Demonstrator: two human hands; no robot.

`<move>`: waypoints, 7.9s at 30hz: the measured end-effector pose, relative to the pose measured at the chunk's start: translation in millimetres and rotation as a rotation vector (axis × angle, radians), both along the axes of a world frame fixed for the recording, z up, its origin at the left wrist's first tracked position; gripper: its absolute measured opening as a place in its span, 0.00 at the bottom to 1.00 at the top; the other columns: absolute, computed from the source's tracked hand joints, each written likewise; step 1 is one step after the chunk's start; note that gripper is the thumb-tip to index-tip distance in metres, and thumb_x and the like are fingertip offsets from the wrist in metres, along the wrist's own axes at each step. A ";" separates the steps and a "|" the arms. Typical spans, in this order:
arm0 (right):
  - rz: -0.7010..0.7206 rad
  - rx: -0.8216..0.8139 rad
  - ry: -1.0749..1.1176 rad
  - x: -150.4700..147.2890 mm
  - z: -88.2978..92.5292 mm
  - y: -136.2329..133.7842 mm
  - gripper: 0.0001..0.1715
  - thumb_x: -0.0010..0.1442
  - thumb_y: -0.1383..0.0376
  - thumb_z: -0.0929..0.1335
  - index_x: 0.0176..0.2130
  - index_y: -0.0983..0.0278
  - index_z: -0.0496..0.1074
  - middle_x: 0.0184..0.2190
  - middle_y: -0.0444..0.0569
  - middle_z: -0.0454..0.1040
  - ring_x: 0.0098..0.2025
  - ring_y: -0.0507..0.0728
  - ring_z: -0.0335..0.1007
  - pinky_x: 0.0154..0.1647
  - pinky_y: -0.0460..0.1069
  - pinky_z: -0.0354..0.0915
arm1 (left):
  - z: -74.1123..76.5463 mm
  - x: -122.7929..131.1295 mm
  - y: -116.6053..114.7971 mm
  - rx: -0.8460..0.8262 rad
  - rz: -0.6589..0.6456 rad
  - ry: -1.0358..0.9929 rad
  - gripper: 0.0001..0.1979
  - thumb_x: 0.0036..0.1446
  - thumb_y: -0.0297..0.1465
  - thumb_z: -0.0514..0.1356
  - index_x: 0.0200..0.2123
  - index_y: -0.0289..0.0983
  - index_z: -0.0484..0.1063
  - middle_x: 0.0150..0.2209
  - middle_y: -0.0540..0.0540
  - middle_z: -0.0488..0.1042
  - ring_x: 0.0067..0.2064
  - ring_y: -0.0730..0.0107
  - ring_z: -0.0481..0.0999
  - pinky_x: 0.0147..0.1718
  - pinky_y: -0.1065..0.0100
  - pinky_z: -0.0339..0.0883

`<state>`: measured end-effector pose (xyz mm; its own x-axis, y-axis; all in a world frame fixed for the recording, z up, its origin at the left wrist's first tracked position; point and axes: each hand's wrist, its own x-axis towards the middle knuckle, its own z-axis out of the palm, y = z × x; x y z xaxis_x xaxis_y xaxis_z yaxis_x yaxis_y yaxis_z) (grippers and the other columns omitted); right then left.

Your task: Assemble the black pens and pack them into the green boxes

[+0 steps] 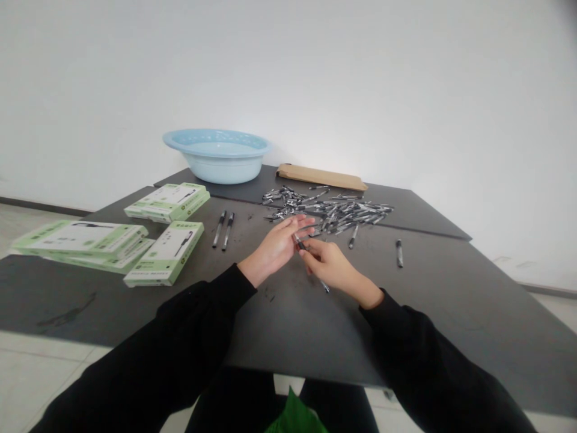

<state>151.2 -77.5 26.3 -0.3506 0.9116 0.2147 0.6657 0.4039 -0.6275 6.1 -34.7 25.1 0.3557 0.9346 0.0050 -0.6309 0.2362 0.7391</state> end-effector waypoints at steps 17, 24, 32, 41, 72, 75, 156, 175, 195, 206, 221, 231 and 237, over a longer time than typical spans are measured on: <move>0.073 0.067 -0.068 26.5 5.0 19.3 0.16 0.65 0.64 0.62 0.33 0.66 0.76 0.25 0.46 0.74 0.27 0.53 0.64 0.31 0.46 0.56 | 5.3 -26.7 11.1 0.527 -0.100 0.818 0.06 0.52 0.32 0.64 0.32 0.35 0.74 0.19 0.54 0.68 0.17 0.78 0.62 0.19 0.73 0.52; 0.080 0.071 -0.088 24.9 3.5 16.3 0.13 0.64 0.66 0.64 0.38 0.64 0.78 0.31 0.51 0.79 0.34 0.57 0.71 0.37 0.47 0.61 | -5.8 -18.9 4.7 0.597 0.013 0.809 0.13 0.62 0.36 0.52 0.29 0.37 0.70 0.19 0.54 0.60 0.22 0.73 0.56 0.22 0.71 0.50; 0.040 0.100 -0.202 19.5 -1.5 14.2 0.15 0.64 0.67 0.62 0.37 0.64 0.78 0.31 0.52 0.80 0.31 0.56 0.71 0.33 0.47 0.57 | -23.3 -13.9 6.9 0.591 0.084 0.843 0.17 0.63 0.40 0.48 0.27 0.38 0.65 0.24 0.51 0.61 0.26 0.70 0.58 0.26 0.70 0.51; 0.019 0.097 -0.190 14.9 -5.9 11.0 0.14 0.63 0.67 0.62 0.38 0.63 0.78 0.32 0.52 0.80 0.32 0.57 0.73 0.33 0.47 0.56 | -17.4 -15.1 3.7 0.694 0.157 0.897 0.10 0.55 0.34 0.56 0.23 0.38 0.65 0.27 0.48 0.67 0.31 0.66 0.63 0.33 0.67 0.57; 0.023 0.162 0.308 -0.5 19.3 -17.3 0.11 0.65 0.69 0.61 0.38 0.63 0.72 0.36 0.50 0.76 0.40 0.56 0.72 0.43 0.49 0.64 | -15.0 -40.4 0.0 0.164 0.146 0.385 0.21 0.57 0.48 0.61 0.42 0.36 0.71 0.36 0.45 0.74 0.37 0.68 0.74 0.34 0.70 0.65; 0.121 0.101 0.313 4.3 23.4 -28.5 0.12 0.65 0.69 0.61 0.35 0.63 0.72 0.32 0.47 0.75 0.37 0.54 0.71 0.40 0.47 0.63 | -22.8 -49.0 -4.0 0.165 0.099 0.444 0.22 0.56 0.51 0.60 0.38 0.36 0.69 0.31 0.47 0.72 0.33 0.69 0.73 0.31 0.70 0.63; 0.309 0.113 -0.052 -58.0 -51.5 -27.5 0.10 0.58 0.72 0.63 0.37 0.61 0.72 0.31 0.45 0.76 0.34 0.53 0.71 0.37 0.46 0.60 | -27.2 -64.9 6.1 0.497 0.374 0.675 0.20 0.64 0.43 0.47 0.24 0.39 0.61 0.21 0.51 0.63 0.25 0.70 0.63 0.27 0.67 0.57; 0.411 0.036 -0.021 -55.6 -45.8 -32.8 0.09 0.60 0.70 0.64 0.37 0.60 0.73 0.32 0.46 0.77 0.34 0.54 0.69 0.37 0.48 0.61 | -29.0 -72.1 11.9 0.440 0.274 0.640 0.24 0.63 0.47 0.47 0.21 0.39 0.62 0.20 0.49 0.64 0.25 0.69 0.65 0.28 0.66 0.58; -0.060 0.112 0.368 -48.5 -62.3 -18.9 0.18 0.59 0.67 0.68 0.48 0.61 0.61 0.33 0.44 0.71 0.24 0.48 0.64 0.25 0.44 0.62 | -34.9 -66.0 1.0 0.295 0.021 0.629 0.33 0.60 0.53 0.43 0.10 0.40 0.55 0.10 0.52 0.52 0.14 0.75 0.52 0.18 0.67 0.46; 0.306 0.386 0.344 -45.3 -44.1 -16.6 0.26 0.66 0.74 0.61 0.59 0.55 0.68 0.36 0.49 0.73 0.36 0.52 0.72 0.36 0.45 0.70 | -27.6 -72.7 -27.7 0.878 0.300 1.072 0.26 0.69 0.41 0.41 0.20 0.38 0.60 0.19 0.50 0.62 0.24 0.71 0.63 0.27 0.67 0.58; -0.001 0.530 0.279 -56.5 -53.3 17.5 0.17 0.66 0.70 0.61 0.51 0.62 0.73 0.33 0.48 0.77 0.35 0.52 0.75 0.38 0.45 0.72 | -27.4 -60.1 -43.0 1.964 0.221 0.747 0.15 0.56 0.31 0.48 0.17 0.40 0.54 0.16 0.52 0.55 0.19 0.72 0.50 0.21 0.63 0.46; 0.127 0.555 0.196 -115.9 -63.3 74.0 0.16 0.66 0.67 0.61 0.48 0.63 0.74 0.33 0.50 0.77 0.34 0.54 0.74 0.38 0.47 0.71 | -30.2 -60.2 -35.5 1.817 0.182 0.802 0.13 0.52 0.26 0.48 0.19 0.41 0.47 0.16 0.52 0.57 0.18 0.73 0.54 0.21 0.65 0.51; 0.164 0.413 -0.024 -130.9 -60.7 86.7 0.18 0.68 0.67 0.59 0.51 0.66 0.73 0.38 0.54 0.77 0.39 0.57 0.75 0.42 0.50 0.71 | -29.1 -59.2 -35.0 1.769 0.202 0.762 0.13 0.52 0.26 0.48 0.20 0.41 0.47 0.15 0.53 0.57 0.18 0.73 0.54 0.20 0.65 0.51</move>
